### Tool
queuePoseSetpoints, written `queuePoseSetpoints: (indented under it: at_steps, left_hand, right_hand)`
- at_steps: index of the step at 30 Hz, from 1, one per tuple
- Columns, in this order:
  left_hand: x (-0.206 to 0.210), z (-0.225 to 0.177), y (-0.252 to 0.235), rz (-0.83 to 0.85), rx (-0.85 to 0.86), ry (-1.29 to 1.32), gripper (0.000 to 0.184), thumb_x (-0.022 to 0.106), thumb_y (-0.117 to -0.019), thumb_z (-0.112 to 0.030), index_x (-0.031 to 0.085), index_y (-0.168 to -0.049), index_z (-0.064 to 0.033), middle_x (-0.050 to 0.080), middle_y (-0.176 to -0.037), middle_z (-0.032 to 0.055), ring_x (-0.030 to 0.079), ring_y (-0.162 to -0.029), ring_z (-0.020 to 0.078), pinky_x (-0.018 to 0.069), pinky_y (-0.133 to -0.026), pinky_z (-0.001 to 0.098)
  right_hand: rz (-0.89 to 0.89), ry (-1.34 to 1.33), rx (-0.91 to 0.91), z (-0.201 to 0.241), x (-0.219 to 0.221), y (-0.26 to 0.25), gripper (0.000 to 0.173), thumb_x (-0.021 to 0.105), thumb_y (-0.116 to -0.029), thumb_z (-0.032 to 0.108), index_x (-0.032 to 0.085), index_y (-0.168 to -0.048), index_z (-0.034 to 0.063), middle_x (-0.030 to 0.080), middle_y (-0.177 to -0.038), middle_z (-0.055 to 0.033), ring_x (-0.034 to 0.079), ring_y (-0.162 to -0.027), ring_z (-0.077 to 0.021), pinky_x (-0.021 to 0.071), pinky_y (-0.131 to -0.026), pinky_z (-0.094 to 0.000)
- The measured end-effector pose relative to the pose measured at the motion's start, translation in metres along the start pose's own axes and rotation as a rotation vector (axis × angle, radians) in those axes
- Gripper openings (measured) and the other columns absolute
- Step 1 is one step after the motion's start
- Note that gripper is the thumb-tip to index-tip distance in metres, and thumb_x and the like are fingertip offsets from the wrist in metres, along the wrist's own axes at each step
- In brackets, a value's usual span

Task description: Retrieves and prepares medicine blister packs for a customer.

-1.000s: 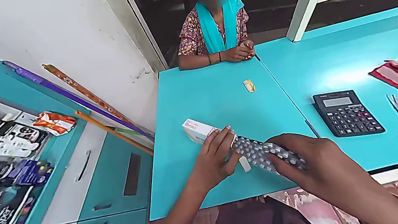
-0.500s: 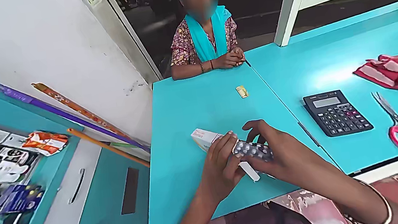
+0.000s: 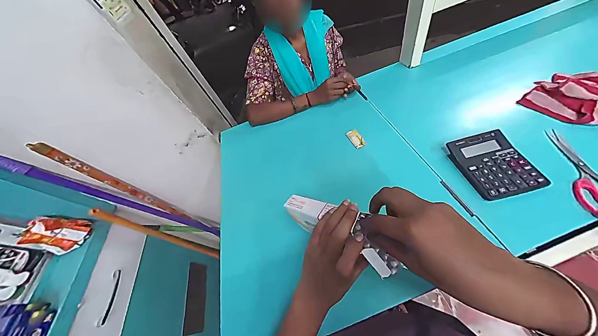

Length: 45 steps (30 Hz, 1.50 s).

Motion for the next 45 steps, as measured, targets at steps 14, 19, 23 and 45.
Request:
queuePoseSetpoints:
  at_steps: [14,19,23,45]
  left_hand:
    - [0.000,0.021,0.012,-0.152,-0.309,0.424,0.075,0.083,-0.0837,-0.030,0.034,-0.141,-0.0268,0.054,-0.147,-0.0023,0.055,-0.134,0.0127,0.0457,-0.112,0.0312]
    - [-0.001,0.016,0.006,-0.158,-0.308,0.429,0.076,0.083,-0.0828,-0.032,0.034,-0.141,-0.0264,0.056,-0.145,-0.0025,0.055,-0.133,0.0119,0.0459,-0.111,0.0299]
    - [-0.003,0.019,0.005,-0.209,-0.326,0.503,0.078,0.083,-0.0841,-0.032,0.034,-0.144,-0.0293,0.057,-0.143,-0.0029,0.059,-0.129,0.0121,0.0494,-0.108,0.0295]
    - [0.010,0.018,-0.005,0.025,-0.326,0.861,0.090,0.090,-0.0754,-0.033,0.035,-0.147,-0.0266,0.058,-0.141,-0.0061,0.057,-0.129,0.0074,0.0475,-0.109,0.0257]
  right_hand:
    - [-0.213,-0.200,-0.035,-0.001,-0.021,0.039,0.015,0.058,-0.1034,0.021,0.071,-0.101,0.0140,0.071,-0.119,-0.0038,0.063,-0.109,-0.0146,0.0476,-0.093,-0.0248]
    - [-0.183,-0.087,-0.101,0.001,-0.006,0.040,0.023,0.051,-0.1049,0.019,0.073,-0.107,0.0164,0.074,-0.115,0.0035,0.062,-0.116,-0.0181,0.0411,-0.099,-0.0400]
    - [-0.225,-0.149,-0.126,0.005,-0.021,0.042,0.026,0.045,-0.1093,0.033,0.064,-0.123,0.0209,0.068,-0.126,0.0020,0.055,-0.121,-0.0173,0.0351,-0.102,-0.0382]
    - [-0.196,-0.405,-0.130,-0.005,-0.042,0.035,0.021,0.051,-0.1053,0.024,0.070,-0.112,0.0204,0.064,-0.130,-0.0020,0.055,-0.123,-0.0168,0.0434,-0.100,-0.0329]
Point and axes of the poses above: each hand's wrist, its own y-axis away from the middle knuckle, its own x-axis out of the palm, z = x × y, the point moved 10 cm from there along -y, towards the middle knuckle
